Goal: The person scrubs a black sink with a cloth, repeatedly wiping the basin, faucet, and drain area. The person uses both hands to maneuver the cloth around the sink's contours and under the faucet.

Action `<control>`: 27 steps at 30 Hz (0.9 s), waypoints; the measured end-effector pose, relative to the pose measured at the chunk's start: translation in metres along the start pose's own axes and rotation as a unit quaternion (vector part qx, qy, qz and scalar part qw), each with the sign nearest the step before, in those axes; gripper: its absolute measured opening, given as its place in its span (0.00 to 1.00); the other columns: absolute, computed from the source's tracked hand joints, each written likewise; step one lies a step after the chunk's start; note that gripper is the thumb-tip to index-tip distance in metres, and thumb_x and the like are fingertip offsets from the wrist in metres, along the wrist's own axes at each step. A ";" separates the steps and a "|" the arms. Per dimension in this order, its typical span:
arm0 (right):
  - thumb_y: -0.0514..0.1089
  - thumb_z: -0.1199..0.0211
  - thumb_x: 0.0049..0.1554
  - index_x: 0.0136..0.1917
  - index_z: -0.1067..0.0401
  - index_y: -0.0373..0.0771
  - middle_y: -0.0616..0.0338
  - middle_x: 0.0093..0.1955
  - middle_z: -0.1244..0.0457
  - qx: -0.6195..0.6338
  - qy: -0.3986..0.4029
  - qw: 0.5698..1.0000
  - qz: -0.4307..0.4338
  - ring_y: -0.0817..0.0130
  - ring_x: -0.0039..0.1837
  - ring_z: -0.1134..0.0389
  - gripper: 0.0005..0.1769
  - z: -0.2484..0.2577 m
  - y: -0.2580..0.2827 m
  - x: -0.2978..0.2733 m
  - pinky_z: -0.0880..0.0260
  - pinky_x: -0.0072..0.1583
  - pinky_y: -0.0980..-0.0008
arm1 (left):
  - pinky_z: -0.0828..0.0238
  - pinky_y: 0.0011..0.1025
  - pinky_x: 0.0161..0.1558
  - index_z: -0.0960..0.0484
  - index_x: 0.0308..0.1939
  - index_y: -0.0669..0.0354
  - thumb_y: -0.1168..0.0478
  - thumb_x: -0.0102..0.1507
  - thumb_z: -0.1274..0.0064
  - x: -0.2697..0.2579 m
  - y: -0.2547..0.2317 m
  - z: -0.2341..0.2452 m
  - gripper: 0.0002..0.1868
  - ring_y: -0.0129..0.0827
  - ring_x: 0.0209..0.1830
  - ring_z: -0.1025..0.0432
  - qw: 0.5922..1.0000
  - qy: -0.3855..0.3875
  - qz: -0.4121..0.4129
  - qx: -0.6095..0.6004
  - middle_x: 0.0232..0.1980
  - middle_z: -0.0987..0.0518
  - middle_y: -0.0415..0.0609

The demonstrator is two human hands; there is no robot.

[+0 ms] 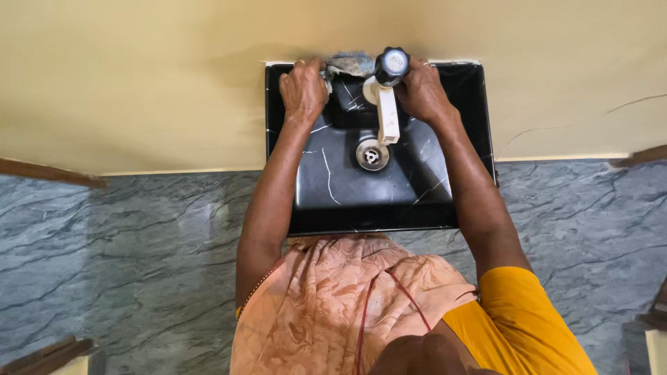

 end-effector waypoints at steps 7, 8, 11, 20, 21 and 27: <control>0.27 0.39 0.48 0.47 0.17 0.42 0.44 0.48 0.31 -0.104 -0.006 0.995 -0.004 0.43 0.49 0.29 0.18 0.022 -0.037 -0.007 0.27 0.52 0.53 | 0.29 0.52 0.44 0.12 0.36 0.52 0.71 0.56 0.48 -0.011 -0.025 -0.008 0.12 0.51 0.44 0.21 0.993 0.061 -0.059 -0.087 0.40 0.17 0.54; 0.27 0.39 0.48 0.48 0.16 0.43 0.45 0.48 0.32 -0.096 0.000 0.995 -0.020 0.44 0.49 0.29 0.19 0.024 -0.042 -0.010 0.27 0.53 0.53 | 0.30 0.52 0.45 0.13 0.36 0.53 0.71 0.56 0.48 -0.014 -0.033 -0.009 0.11 0.50 0.45 0.22 0.994 0.053 -0.071 -0.067 0.41 0.17 0.53; 0.26 0.40 0.48 0.49 0.16 0.44 0.46 0.47 0.32 -0.081 0.010 0.995 -0.048 0.46 0.49 0.29 0.22 0.029 -0.051 -0.014 0.28 0.53 0.53 | 0.33 0.52 0.46 0.13 0.36 0.54 0.68 0.54 0.44 -0.020 -0.047 -0.010 0.09 0.48 0.45 0.23 0.994 0.031 -0.094 -0.039 0.41 0.18 0.52; 0.31 0.34 0.51 0.41 0.23 0.31 0.38 0.46 0.33 -0.095 -0.047 0.994 0.001 0.41 0.49 0.31 0.03 -0.014 -0.030 -0.004 0.29 0.53 0.49 | 0.33 0.54 0.45 0.12 0.35 0.50 0.65 0.53 0.38 -0.008 0.017 0.000 0.07 0.50 0.45 0.23 0.992 0.124 0.035 -0.006 0.41 0.18 0.54; 0.31 0.34 0.52 0.43 0.24 0.30 0.38 0.45 0.33 -0.087 -0.055 0.995 -0.018 0.40 0.49 0.31 0.04 -0.014 -0.030 -0.005 0.30 0.52 0.48 | 0.31 0.52 0.45 0.12 0.35 0.50 0.65 0.52 0.38 -0.008 0.019 0.002 0.08 0.51 0.45 0.23 0.991 0.127 0.037 -0.017 0.41 0.18 0.54; 0.26 0.39 0.48 0.48 0.16 0.41 0.44 0.47 0.32 -0.095 -0.018 0.995 -0.035 0.46 0.49 0.30 0.19 0.021 -0.044 -0.009 0.29 0.53 0.51 | 0.28 0.49 0.48 0.13 0.36 0.51 0.64 0.55 0.37 -0.015 -0.025 0.004 0.06 0.48 0.43 0.22 0.986 0.146 -0.011 -0.078 0.39 0.18 0.54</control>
Point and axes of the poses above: each hand's wrist, its own x-axis towards the middle knuckle, its own z-axis out of the back of the hand, y = z × x, the point moved 6 cm from there along x, towards the middle knuckle
